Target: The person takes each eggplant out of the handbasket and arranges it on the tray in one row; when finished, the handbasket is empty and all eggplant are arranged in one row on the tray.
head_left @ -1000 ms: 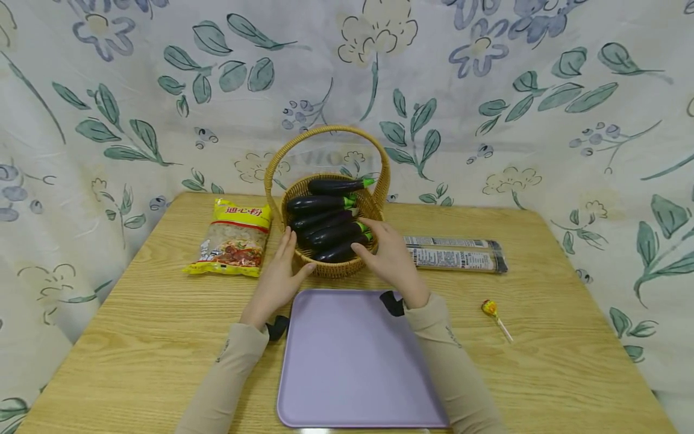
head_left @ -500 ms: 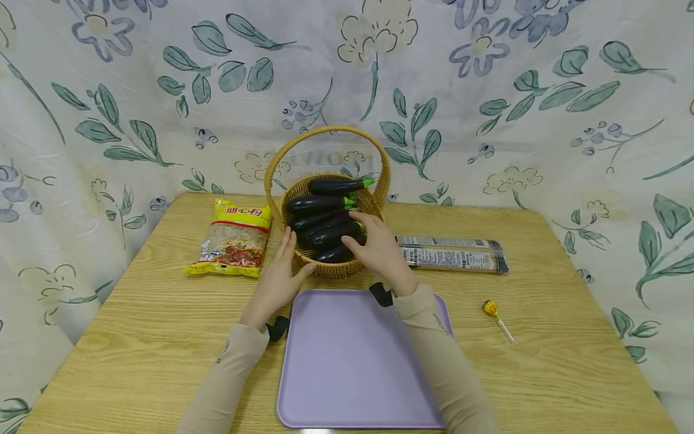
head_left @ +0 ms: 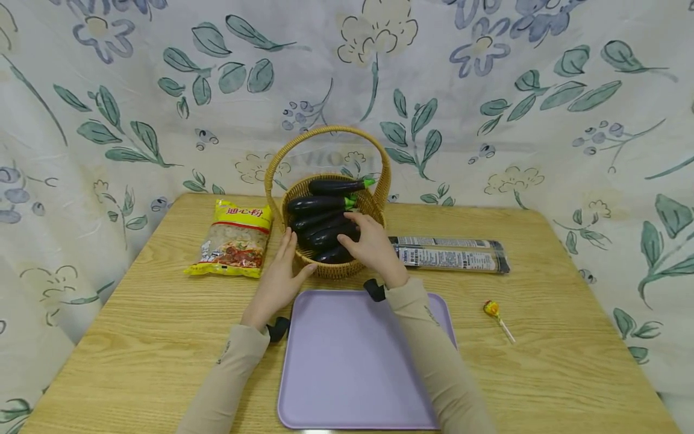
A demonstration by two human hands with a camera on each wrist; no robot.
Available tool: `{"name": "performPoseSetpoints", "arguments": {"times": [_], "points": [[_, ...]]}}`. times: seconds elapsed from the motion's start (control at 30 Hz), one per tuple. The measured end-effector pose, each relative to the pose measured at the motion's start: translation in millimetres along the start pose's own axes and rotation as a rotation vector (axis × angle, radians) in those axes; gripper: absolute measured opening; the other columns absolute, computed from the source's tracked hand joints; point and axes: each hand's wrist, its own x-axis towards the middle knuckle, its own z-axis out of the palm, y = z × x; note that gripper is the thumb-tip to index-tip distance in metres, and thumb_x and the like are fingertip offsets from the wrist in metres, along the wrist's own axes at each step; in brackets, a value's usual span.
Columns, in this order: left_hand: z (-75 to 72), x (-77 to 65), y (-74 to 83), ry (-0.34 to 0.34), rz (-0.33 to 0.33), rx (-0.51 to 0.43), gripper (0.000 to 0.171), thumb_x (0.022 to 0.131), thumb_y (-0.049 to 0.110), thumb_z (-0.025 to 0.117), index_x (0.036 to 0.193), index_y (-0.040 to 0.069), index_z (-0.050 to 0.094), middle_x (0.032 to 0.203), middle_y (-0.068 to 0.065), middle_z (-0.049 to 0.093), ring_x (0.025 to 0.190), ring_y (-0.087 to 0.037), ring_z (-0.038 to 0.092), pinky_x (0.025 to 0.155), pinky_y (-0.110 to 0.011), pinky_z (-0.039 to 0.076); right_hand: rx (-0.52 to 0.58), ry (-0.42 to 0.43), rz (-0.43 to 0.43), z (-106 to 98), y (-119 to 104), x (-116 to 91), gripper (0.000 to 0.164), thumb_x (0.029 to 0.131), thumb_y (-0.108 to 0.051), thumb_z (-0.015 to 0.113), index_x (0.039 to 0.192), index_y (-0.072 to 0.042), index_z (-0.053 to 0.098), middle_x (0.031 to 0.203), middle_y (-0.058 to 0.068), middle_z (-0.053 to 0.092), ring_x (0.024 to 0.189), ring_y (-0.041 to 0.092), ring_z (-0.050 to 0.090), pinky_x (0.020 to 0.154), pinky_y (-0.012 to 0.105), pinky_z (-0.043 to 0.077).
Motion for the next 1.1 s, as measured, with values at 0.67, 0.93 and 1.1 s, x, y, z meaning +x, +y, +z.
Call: {"name": "performPoseSetpoints", "arguments": {"times": [0.67,0.93,1.1], "points": [[0.4,-2.0,1.2,0.008,-0.007,-0.002,0.088,0.096,0.051,0.052,0.156,0.006,0.007,0.165,-0.008,-0.003,0.146,-0.04,0.022,0.113,-0.06,0.029,-0.062,-0.01,-0.018,15,-3,13,0.053,0.092,-0.03,0.066,0.14,-0.016,0.052,0.138,0.009,0.056,0.128,0.028,0.053,0.105,0.046,0.044],[2.2,-2.2,-1.9,0.01,-0.006,-0.006,0.089,0.095,0.053,0.051,0.157,0.008,0.007,0.165,-0.006,-0.004,0.146,-0.04,0.023,0.112,-0.061,0.03,-0.078,-0.04,0.003,21,-6,16,0.054,0.091,-0.027,0.067,0.141,-0.021,0.05,0.139,0.007,0.056,0.126,0.031,0.053,0.1,0.051,0.047],[2.4,-1.9,-1.0,0.015,-0.002,-0.011,0.088,0.095,0.054,0.051,0.157,0.008,0.008,0.165,-0.005,-0.004,0.144,-0.041,0.027,0.111,-0.061,0.031,-0.087,-0.077,0.014,21,-8,20,0.056,0.09,-0.021,0.068,0.143,-0.022,0.048,0.142,0.008,0.053,0.128,0.032,0.051,0.098,0.053,0.048]]}}
